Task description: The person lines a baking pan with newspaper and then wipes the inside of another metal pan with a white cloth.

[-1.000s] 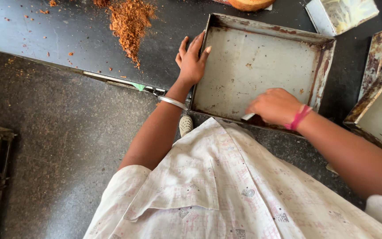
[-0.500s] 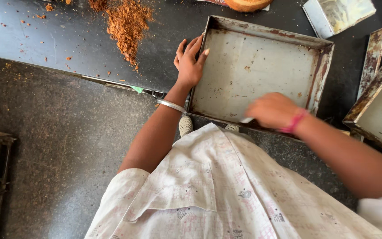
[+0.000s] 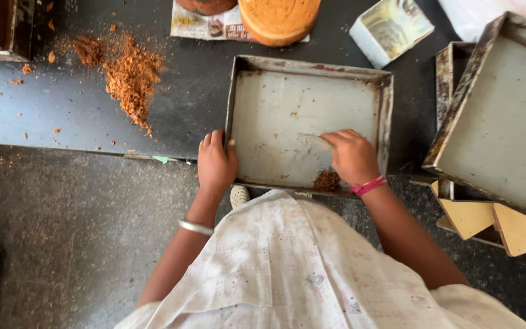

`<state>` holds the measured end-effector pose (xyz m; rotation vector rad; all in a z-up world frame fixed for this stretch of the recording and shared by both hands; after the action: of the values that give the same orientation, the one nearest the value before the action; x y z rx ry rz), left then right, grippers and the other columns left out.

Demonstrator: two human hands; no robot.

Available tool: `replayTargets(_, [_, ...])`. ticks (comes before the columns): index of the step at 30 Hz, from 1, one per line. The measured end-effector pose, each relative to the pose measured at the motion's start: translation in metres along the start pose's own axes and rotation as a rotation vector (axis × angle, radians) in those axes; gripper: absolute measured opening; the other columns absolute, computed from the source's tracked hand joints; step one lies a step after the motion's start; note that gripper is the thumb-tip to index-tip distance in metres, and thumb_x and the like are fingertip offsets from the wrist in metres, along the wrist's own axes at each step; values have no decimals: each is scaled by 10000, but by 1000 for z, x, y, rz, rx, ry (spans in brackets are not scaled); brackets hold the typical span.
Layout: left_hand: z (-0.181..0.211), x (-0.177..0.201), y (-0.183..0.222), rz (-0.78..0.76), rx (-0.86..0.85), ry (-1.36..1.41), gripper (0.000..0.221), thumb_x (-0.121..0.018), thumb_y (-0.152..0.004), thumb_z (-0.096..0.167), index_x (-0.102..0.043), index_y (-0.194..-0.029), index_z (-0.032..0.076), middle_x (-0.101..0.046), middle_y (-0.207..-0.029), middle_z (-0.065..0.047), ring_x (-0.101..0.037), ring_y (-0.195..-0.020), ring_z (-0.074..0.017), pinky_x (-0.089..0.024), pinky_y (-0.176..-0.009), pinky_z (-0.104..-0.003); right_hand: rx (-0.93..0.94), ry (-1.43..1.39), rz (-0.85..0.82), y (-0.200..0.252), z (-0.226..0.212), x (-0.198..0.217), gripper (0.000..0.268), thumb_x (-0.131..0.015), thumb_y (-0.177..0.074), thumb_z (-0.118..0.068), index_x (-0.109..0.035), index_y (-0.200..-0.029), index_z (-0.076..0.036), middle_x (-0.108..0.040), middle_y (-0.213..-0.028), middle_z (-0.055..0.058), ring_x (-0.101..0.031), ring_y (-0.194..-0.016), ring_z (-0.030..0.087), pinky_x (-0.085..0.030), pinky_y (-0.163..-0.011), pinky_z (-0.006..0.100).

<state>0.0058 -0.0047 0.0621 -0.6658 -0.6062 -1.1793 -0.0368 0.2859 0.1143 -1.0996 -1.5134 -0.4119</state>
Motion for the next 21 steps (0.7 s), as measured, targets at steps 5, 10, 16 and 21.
replayTargets(5, [-5,-4,7,68,20,10,269,-593,-973,93,-609,-1219,-14,-649,-1045,-224,-587,-958,-435,-468,-855,-516,-267,-613,305,10,31,64,185,-636,-1047,-79,-734,-1191,-19,-745,-1080,152,-705,-899,198,-556,-790,323])
replayTargets(10, [-6,-12,5,33,17,-93,126,-597,-949,62,-608,-1054,-7,-650,-1047,-230,-582,-981,-443,-466,-877,-527,-174,-491,475,6,47,36,136,-679,-1042,-120,-701,-1119,-11,-737,-1029,168,-724,-1000,236,-564,-861,378])
replayTargets(16, [5,10,33,110,227,12,107,-596,-982,96,-604,-1000,-10,-646,-1000,-235,-604,-937,-484,-492,-802,-558,-326,-530,169,3,67,39,259,-667,-1028,-218,-714,-1142,9,-721,-880,136,-694,-774,213,-524,-714,335])
replayTargets(21, [-16,29,77,55,540,35,317,-599,-945,172,-652,-1229,40,-705,-1117,-243,-666,-1015,-442,-515,-878,-507,-224,-650,90,1,72,36,258,-634,-1052,-187,-704,-1182,24,-762,-998,133,-712,-896,167,-532,-816,318])
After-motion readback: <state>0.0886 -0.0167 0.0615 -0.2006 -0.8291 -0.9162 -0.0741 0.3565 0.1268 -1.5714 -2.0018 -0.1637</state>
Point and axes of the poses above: each hand's wrist, its own y-axis away from the middle knuckle, its own x-axis out of the back of the hand, z = x × y, the point moved 8 cm from there along -y, towards the middle knuckle
